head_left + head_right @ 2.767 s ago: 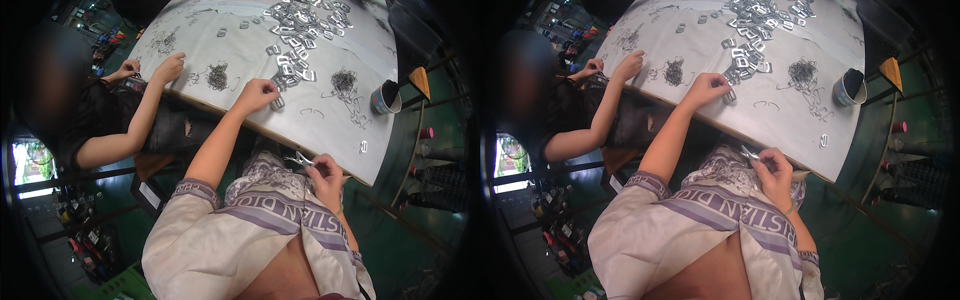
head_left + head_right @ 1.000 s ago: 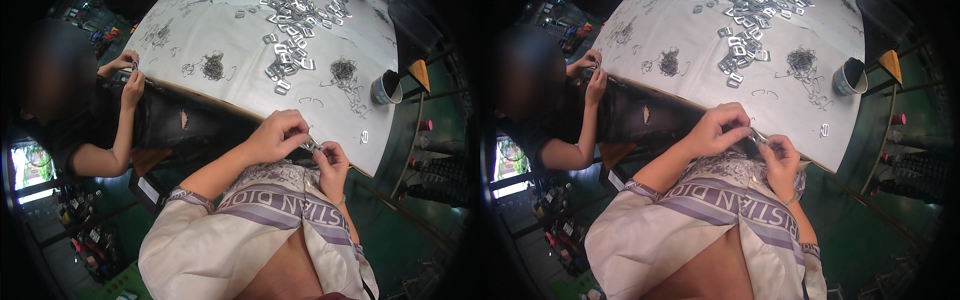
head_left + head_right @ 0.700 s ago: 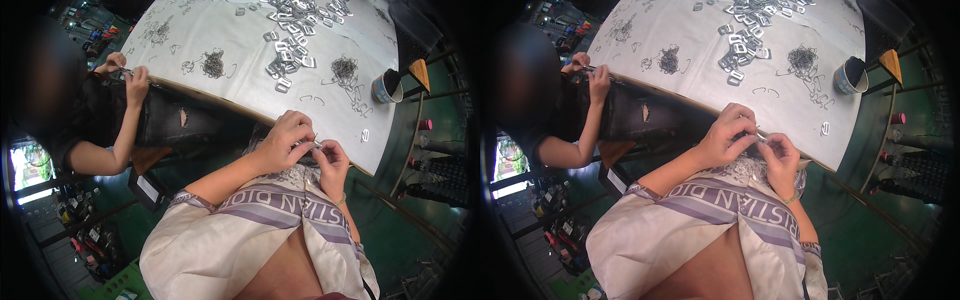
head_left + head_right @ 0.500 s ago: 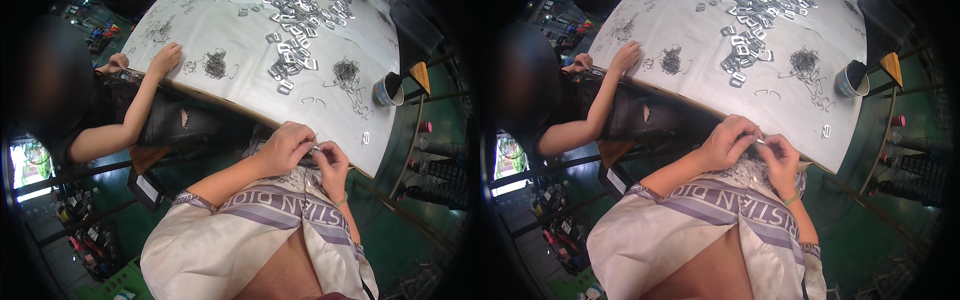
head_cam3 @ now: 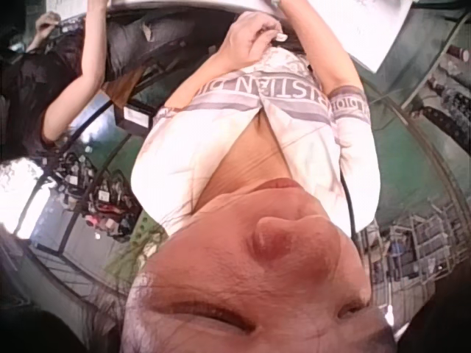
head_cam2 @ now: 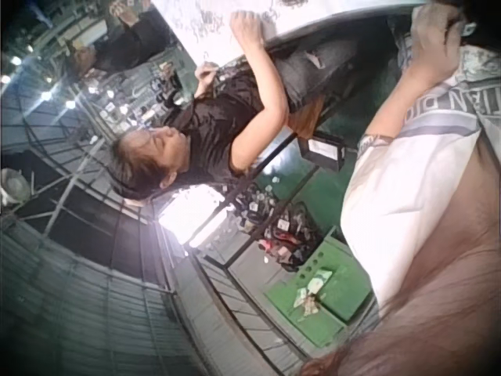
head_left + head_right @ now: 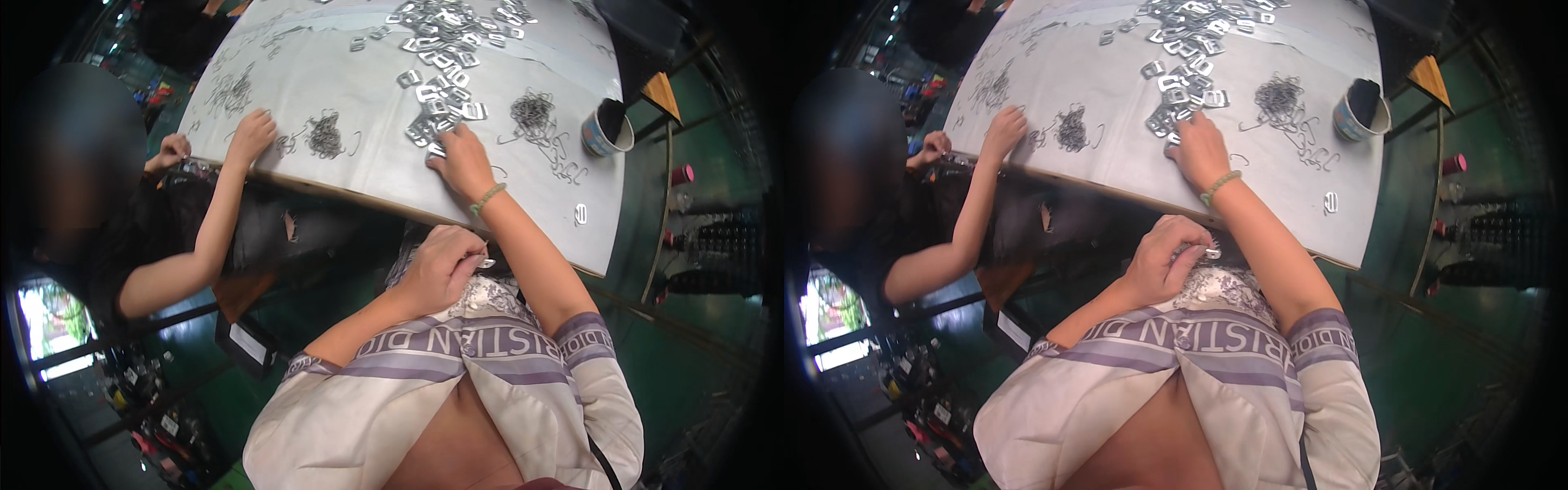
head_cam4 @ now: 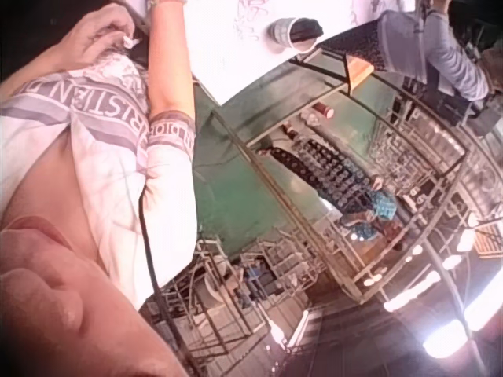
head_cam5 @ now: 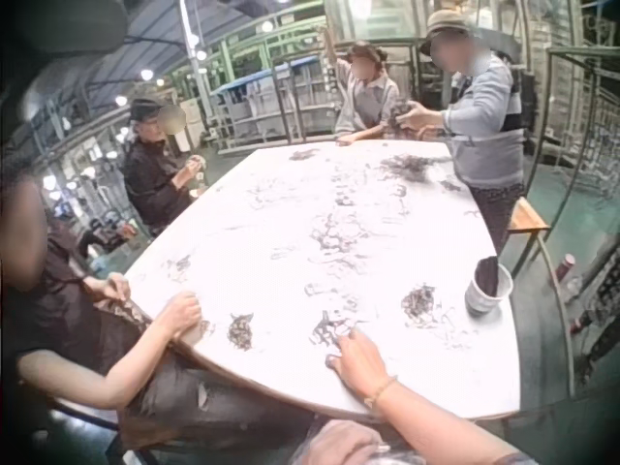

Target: The person assembles small metal parts by hand at a table. They repeatedly pick up metal pieces and wire loops, connect them, and place the assembled units on a hanging rack. Another person works alongside at the same table.

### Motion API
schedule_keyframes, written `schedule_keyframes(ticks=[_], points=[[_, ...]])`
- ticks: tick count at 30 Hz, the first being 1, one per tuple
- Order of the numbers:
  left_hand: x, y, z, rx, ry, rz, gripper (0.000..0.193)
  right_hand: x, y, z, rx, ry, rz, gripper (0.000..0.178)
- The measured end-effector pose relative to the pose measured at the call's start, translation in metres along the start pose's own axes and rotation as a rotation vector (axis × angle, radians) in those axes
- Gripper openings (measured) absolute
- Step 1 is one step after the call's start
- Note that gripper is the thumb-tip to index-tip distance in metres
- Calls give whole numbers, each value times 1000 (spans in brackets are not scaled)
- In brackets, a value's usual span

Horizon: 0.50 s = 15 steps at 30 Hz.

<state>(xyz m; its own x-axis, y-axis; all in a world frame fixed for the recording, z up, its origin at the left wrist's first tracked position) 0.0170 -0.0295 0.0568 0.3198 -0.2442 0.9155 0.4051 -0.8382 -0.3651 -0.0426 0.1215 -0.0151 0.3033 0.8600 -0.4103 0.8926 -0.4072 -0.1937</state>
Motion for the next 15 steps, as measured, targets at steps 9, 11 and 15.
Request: schedule_keyframes(ticks=[9, 11, 15], points=[[-7, -1, -3, 36, -9, -42, 9, 14, 20, -33, -211, -494, 182, 20], [-9, -2, -4, 87, 1, -77, 8, 21, 45, -37, -320, -962, 302, 18], [-13, -5, -4, 137, -23, -92, 7, 16, 95, -65, -208, -1224, 471, 15]])
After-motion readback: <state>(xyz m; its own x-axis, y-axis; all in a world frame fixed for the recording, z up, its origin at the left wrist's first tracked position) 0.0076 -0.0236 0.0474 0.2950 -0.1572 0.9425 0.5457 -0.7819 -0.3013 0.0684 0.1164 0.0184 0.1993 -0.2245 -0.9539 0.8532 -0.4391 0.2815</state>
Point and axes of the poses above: each hand's wrist, its own y-axis away from the middle knuckle, its own z-axis out of the palm, x = y × z, the point moved 4 cm from there along -y, towards the middle knuckle, and after that the axes turned 15 degrees about y, right-handed, at the moved point
